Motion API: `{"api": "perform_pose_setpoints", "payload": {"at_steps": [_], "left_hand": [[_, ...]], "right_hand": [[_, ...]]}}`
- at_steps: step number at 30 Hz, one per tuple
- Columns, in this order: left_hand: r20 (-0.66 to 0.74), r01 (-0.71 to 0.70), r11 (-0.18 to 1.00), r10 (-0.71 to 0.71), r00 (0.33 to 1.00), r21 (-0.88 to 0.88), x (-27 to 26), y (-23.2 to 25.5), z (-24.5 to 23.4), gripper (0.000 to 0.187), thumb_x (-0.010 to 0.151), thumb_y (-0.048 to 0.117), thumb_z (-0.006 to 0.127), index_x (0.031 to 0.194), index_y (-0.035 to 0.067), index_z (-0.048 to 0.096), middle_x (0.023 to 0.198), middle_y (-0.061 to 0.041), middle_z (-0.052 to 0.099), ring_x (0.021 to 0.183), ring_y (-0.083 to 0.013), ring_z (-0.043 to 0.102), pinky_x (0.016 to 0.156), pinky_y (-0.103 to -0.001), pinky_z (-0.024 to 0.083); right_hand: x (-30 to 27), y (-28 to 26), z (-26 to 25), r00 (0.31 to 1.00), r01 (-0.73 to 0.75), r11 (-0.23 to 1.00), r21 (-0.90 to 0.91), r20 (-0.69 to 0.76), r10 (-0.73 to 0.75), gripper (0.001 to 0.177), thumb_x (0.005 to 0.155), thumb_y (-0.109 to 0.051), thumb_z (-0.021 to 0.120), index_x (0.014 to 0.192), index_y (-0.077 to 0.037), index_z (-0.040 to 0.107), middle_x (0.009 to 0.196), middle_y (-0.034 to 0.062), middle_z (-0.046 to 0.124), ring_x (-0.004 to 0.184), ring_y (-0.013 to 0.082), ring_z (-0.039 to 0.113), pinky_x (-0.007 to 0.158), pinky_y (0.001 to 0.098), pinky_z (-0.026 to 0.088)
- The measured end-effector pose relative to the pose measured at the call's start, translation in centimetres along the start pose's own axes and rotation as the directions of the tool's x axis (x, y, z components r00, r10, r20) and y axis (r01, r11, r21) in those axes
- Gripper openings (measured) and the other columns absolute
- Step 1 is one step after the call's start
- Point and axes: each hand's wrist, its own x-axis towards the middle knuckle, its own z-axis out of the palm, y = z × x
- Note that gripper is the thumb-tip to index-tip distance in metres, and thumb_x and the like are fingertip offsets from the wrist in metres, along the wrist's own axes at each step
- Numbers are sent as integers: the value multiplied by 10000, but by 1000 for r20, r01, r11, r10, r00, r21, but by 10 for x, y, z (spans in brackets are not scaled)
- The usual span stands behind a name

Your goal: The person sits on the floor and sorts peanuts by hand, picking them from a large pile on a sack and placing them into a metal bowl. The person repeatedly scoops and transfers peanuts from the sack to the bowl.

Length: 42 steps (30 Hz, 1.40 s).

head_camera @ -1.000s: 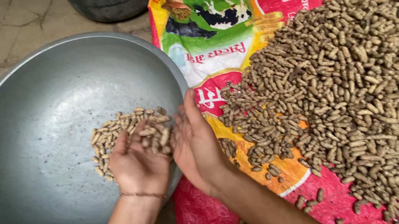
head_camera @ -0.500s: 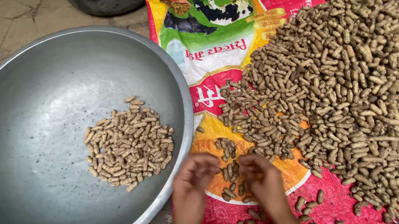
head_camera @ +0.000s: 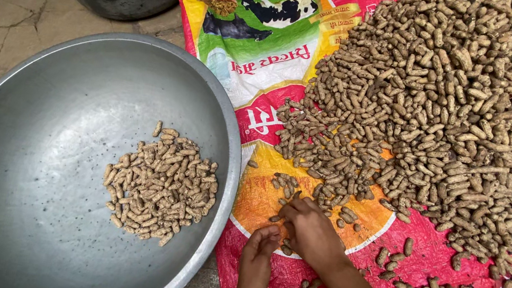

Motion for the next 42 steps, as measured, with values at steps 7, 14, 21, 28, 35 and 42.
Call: {"api": "perform_pose_setpoints", "payload": {"at_steps": [7,14,21,28,35,42], "left_hand": [[-4,173,976,-176,984,-132,-4,45,17,452,1037,273,441,1346,-24,585,1317,-180,674,1254,-244,653,1113,-346,513],[27,324,917,-327,945,-231,-15,87,28,467,1041,335,420,1383,42,542,1409,-148,621,1349,-228,577,1152,-350,451],[47,345,799,-371,927,-492,12,59,18,418,1080,265,568,1264,-109,559,1139,-209,589,1064,-290,604,1114,-445,516],[57,353,818,-368,928,-454,4,64,22,365,984,36,537,1341,-38,550,1337,-190,665,1253,-251,652,1122,-371,524],[96,313,852,-301,949,-420,0,64,20,379,993,3,487,1367,-30,539,1365,-187,657,1278,-255,650,1129,-371,523],[74,332,818,-338,938,-471,0,64,20,355,989,40,548,1332,-35,601,1312,-191,692,1236,-268,673,1115,-391,535]], "right_hand": [[4,10,10,977,112,993,-23,-181,-114,386,718,133,708,1073,-17,735,1009,162,719,922,232,717,1132,491,464],[2,2,2,988,-148,948,280,0,155,199,751,-13,805,917,-65,709,905,95,696,855,202,690,804,326,638],[3,1,0,989,-66,915,399,-95,113,184,900,-6,713,1075,-53,742,1044,80,728,908,222,740,842,356,630],[30,3,-9,990,116,986,-117,-64,-124,412,786,-5,727,1196,-26,699,1214,122,663,1112,292,636,919,430,583],[42,1,-7,998,-65,988,-142,-20,63,115,932,-87,687,1031,-57,738,1044,91,691,1003,213,660,931,381,606],[57,-6,-3,976,93,995,18,-200,-88,219,868,-88,722,1079,-68,778,1051,88,698,1025,233,648,942,401,584]]}}
